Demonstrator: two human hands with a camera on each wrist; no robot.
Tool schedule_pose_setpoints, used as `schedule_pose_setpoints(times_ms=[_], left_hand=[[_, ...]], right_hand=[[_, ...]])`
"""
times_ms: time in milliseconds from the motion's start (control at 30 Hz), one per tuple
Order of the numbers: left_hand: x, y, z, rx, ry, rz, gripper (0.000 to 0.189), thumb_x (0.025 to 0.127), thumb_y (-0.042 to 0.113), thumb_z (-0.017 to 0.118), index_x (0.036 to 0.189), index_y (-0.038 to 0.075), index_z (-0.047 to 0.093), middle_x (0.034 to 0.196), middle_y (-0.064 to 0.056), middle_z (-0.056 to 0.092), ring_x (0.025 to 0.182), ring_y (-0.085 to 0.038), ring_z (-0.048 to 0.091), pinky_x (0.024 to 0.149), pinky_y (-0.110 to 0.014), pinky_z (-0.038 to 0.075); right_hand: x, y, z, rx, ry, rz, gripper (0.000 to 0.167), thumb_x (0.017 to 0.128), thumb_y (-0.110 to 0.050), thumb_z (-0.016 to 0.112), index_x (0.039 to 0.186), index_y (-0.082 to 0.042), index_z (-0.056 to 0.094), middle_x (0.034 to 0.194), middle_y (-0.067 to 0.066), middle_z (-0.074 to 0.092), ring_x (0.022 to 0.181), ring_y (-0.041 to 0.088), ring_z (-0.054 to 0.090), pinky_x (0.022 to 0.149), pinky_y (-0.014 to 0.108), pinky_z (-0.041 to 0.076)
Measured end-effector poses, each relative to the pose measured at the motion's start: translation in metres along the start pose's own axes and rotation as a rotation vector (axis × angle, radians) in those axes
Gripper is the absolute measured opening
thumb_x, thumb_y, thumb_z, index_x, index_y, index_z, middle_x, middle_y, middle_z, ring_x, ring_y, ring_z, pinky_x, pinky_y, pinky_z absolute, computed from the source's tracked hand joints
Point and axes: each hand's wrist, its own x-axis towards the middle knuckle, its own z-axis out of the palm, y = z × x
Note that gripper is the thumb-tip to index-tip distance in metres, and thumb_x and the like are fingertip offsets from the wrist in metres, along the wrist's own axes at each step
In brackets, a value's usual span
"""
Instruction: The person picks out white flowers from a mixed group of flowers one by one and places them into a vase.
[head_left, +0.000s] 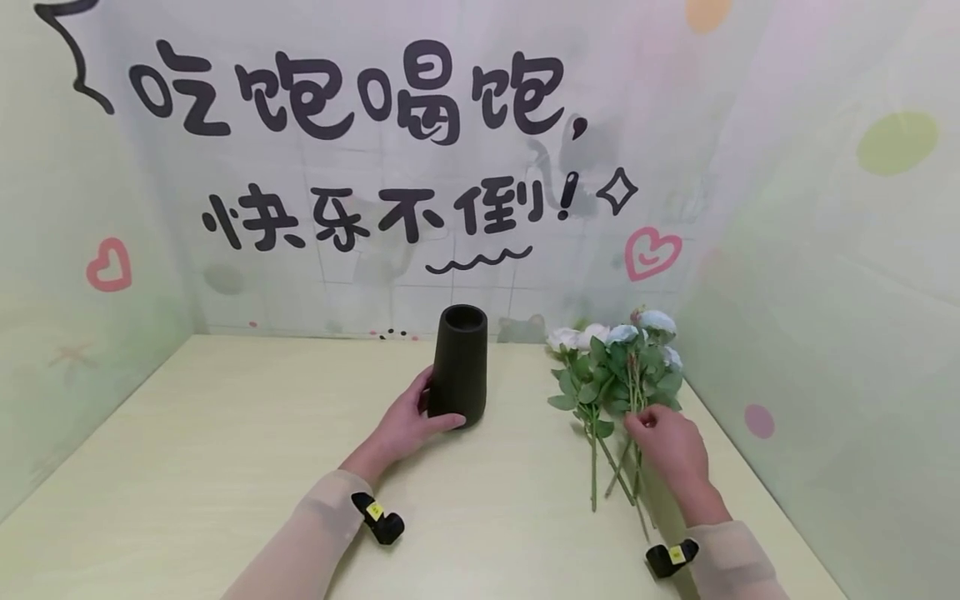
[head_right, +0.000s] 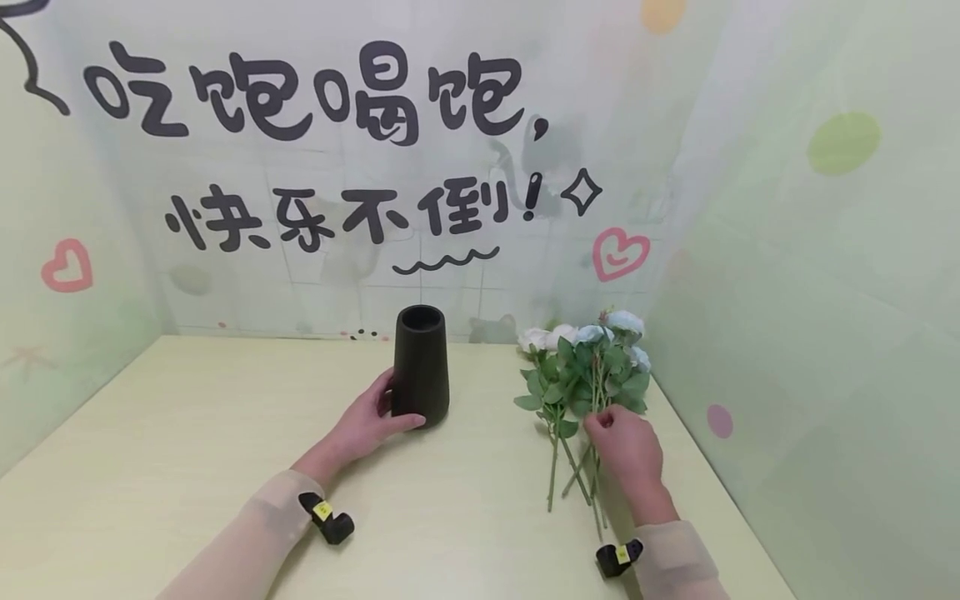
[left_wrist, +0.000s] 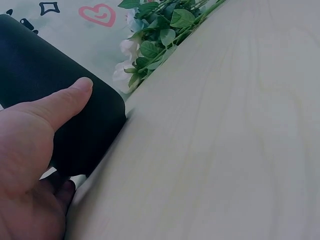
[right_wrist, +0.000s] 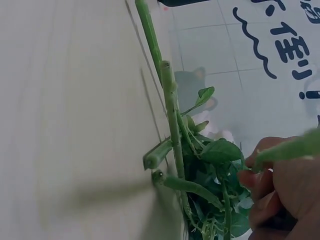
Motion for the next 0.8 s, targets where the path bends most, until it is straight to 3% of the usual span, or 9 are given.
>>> schedule_pose_setpoints(times_ms=[100,300,800], left_hand=[[-0.001,0.001,-0.001,0.010,-0.002,-0.001,0.098,0.092,0.027,0.092,0.171,0.020,0.034,0.166,-0.012,0.050,0.148,-0.037,0.057,0.129,-0.059,0.037],[0.000,-0.001,-0.002,0.027,-0.001,0.003,0.096,0.092,0.029,0.092,0.170,0.022,0.036,0.165,-0.011,0.051,0.147,-0.037,0.058,0.127,-0.060,0.039],[-0.002,0.001,-0.002,0.012,-0.010,0.008,0.096,0.092,0.030,0.093,0.170,0.022,0.037,0.166,-0.011,0.051,0.148,-0.038,0.057,0.127,-0.060,0.038]], right_hand=[[0.000,-0.001,0.001,0.021,0.070,-0.010,0.033,0.108,-0.036,0.062,0.105,-0.005,0.073,0.082,0.006,0.071,0.065,0.020,0.057,0.060,0.034,0.044],[-0.002,-0.003,0.002,0.033,0.168,-0.038,0.034,0.109,-0.037,0.062,0.105,-0.005,0.073,0.085,0.008,0.072,0.066,0.020,0.059,0.063,0.034,0.045],[-0.006,-0.012,0.007,0.037,0.271,-0.164,0.027,0.108,-0.029,0.065,0.102,-0.005,0.076,0.084,0.010,0.076,0.061,0.016,0.059,0.057,0.030,0.044]])
